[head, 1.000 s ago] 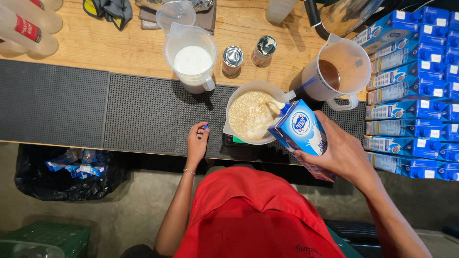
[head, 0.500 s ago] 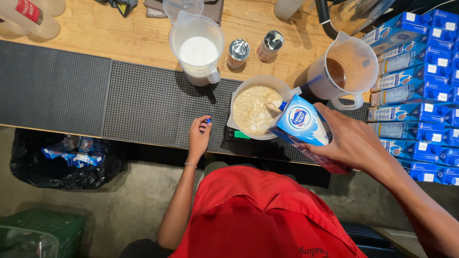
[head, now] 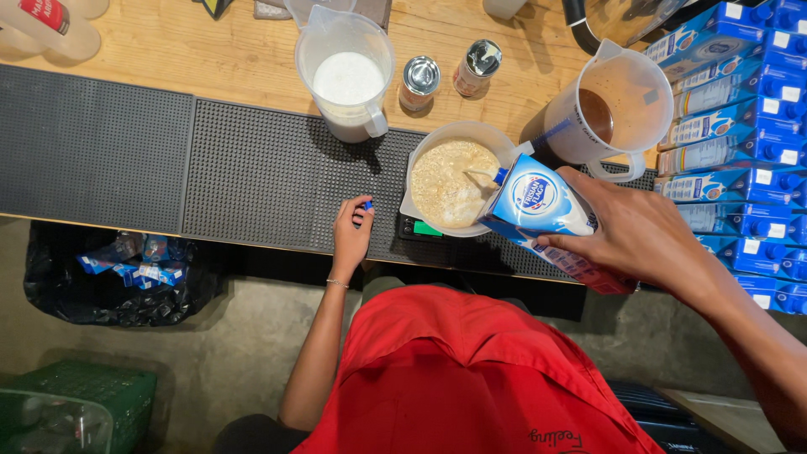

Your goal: The person prepares a beverage by pouring milk from multiple cartons and a brown liquid from a large pitcher into a measuring cup sitting on a scale, then stirs the resulting mixture using a long-handled spoon.

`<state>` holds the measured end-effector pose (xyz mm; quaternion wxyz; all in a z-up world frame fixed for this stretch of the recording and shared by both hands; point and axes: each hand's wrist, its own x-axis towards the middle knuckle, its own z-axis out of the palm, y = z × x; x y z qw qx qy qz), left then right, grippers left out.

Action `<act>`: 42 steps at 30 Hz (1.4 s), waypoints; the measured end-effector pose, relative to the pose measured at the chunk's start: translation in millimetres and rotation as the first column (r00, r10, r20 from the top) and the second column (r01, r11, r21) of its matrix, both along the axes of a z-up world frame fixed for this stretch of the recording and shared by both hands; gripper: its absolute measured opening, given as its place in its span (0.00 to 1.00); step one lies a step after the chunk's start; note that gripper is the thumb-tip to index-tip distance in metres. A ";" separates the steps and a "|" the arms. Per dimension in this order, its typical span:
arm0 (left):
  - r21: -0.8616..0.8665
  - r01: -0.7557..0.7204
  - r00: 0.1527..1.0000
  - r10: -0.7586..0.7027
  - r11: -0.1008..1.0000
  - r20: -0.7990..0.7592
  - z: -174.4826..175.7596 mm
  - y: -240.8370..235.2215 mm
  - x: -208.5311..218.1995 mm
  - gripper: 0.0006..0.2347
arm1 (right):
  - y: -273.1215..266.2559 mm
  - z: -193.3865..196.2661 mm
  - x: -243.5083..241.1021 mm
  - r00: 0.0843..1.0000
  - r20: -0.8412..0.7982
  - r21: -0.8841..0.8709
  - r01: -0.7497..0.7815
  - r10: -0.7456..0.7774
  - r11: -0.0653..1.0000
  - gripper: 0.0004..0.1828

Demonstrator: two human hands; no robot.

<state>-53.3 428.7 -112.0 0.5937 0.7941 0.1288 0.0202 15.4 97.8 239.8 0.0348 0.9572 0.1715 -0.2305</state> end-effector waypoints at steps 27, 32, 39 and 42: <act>0.171 0.139 0.990 -0.134 0.975 -0.042 3.7 -13.0 2.8 0.09 | -12.0 -6.6 -12.8 0.998 0.019 0.021 0.051 -0.052 0.998 0.39; 0.159 0.143 0.990 -0.137 0.977 -0.043 4.9 -12.4 3.7 0.09 | -18.0 -11.5 -15.5 0.994 0.107 0.114 -0.023 0.010 0.993 0.42; 0.142 0.125 0.992 -0.121 0.982 -0.038 2.7 -13.5 3.9 0.09 | -24.0 -17.3 -16.4 0.995 0.104 0.096 -0.010 0.000 0.995 0.43; 0.150 0.121 0.993 -0.118 0.981 -0.027 0.8 -12.7 3.3 0.09 | -20.9 -14.6 -16.5 0.993 0.121 0.090 0.004 -0.015 0.996 0.43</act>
